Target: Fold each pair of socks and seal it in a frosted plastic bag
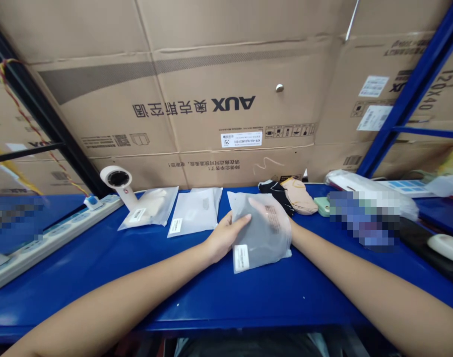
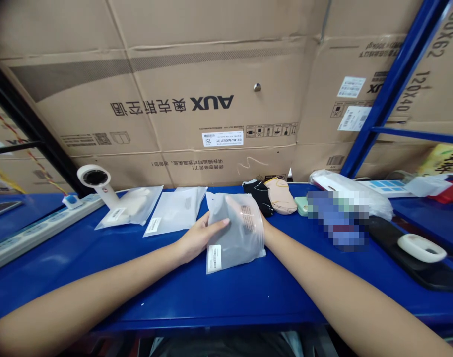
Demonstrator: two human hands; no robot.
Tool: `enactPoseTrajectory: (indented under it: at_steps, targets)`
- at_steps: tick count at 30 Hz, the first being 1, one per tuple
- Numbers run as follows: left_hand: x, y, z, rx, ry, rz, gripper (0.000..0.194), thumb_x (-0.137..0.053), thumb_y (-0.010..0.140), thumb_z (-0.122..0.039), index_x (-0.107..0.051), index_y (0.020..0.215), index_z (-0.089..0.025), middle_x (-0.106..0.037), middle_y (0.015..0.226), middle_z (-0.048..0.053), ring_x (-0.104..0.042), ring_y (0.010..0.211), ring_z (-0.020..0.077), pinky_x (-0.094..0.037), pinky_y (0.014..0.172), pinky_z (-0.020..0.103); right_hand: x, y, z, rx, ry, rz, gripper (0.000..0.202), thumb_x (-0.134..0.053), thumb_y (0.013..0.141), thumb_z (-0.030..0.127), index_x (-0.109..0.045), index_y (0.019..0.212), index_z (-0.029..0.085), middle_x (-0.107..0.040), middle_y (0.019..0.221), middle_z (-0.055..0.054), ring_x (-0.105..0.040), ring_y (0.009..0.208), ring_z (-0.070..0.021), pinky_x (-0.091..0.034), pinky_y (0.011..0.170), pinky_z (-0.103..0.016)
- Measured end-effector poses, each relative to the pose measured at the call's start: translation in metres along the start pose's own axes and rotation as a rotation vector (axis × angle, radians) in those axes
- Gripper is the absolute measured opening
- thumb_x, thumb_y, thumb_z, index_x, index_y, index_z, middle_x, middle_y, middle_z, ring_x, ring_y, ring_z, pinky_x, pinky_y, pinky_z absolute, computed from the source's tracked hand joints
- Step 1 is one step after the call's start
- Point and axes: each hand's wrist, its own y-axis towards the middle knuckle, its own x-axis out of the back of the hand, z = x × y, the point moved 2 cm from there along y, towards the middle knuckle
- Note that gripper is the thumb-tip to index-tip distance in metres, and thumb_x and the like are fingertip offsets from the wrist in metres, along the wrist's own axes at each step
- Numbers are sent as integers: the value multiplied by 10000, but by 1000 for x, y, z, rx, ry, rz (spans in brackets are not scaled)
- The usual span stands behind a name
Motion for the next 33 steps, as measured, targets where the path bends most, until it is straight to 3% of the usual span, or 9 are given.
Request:
enactPoseTrajectory:
  at_steps: [3,6,10,17,19,24,27,30,33]
  targets:
    - [4,2,-6,105,-114,-123,426,-733,825,-427,-637,1144,-162,-732,1085,130,-706,986,276,-546,933,428,-10,-6,17,-12,101,24,441,-709,773,509,-692,1038,157,-742,977,-99,-697,898,-271,-566,833,-414]
    - [7,3,-9,192,-186,-161,414,-685,862,-432,-650,1169,-156,-744,1046,133,-727,907,268,-574,885,423,-13,-12,36,-44,100,71,527,-797,699,487,-693,1105,168,-741,1066,-103,-698,946,-277,-560,867,-420]
    - [8,5,-10,197,-274,-207,413,-644,898,-411,-627,1232,-168,-743,1071,126,-734,908,248,-584,880,392,-8,-10,48,-73,-103,39,460,-819,664,494,-743,967,156,-762,975,-97,-696,940,-311,-555,857,-441]
    - [13,9,-9,262,-372,-191,534,-593,904,-531,-585,1301,-175,-731,1108,143,-733,944,269,-587,877,405,-8,-3,44,-117,-59,-4,483,-794,661,554,-739,909,144,-763,881,-96,-701,883,-305,-563,808,-439]
    - [14,9,-10,248,-362,-154,522,-624,892,-505,-583,1309,-194,-730,1116,133,-732,946,267,-581,890,409,-3,-5,47,-125,-128,44,476,-785,683,551,-740,913,136,-761,921,-101,-694,914,-310,-561,825,-440]
    - [10,4,-13,192,-278,-98,516,-659,876,-483,-585,1302,-203,-741,1073,127,-737,893,267,-580,876,434,-1,-17,55,-91,-65,354,541,-842,658,454,-701,1101,178,-733,1091,-81,-683,969,-250,-562,880,-400]
    - [7,1,-14,162,-186,-96,477,-684,863,-461,-625,1237,-171,-750,1027,130,-738,867,256,-580,874,408,-11,-20,54,-73,-38,308,599,-831,631,533,-699,1089,171,-740,1024,-96,-693,839,-237,-586,765,-390]
    - [6,1,-14,195,-159,-90,450,-682,867,-449,-645,1197,-145,-756,969,131,-740,826,251,-583,860,399,-16,-19,58,37,-247,251,523,-778,661,608,-731,935,166,-739,849,-82,-673,731,-229,-565,691,-367]
    - [10,3,-16,223,-177,-103,444,-652,883,-456,-642,1209,-155,-760,939,120,-739,792,248,-591,826,400,-6,-19,69,148,-732,130,419,-746,722,598,-720,722,180,-684,643,-53,-625,603,-201,-500,613,-321]
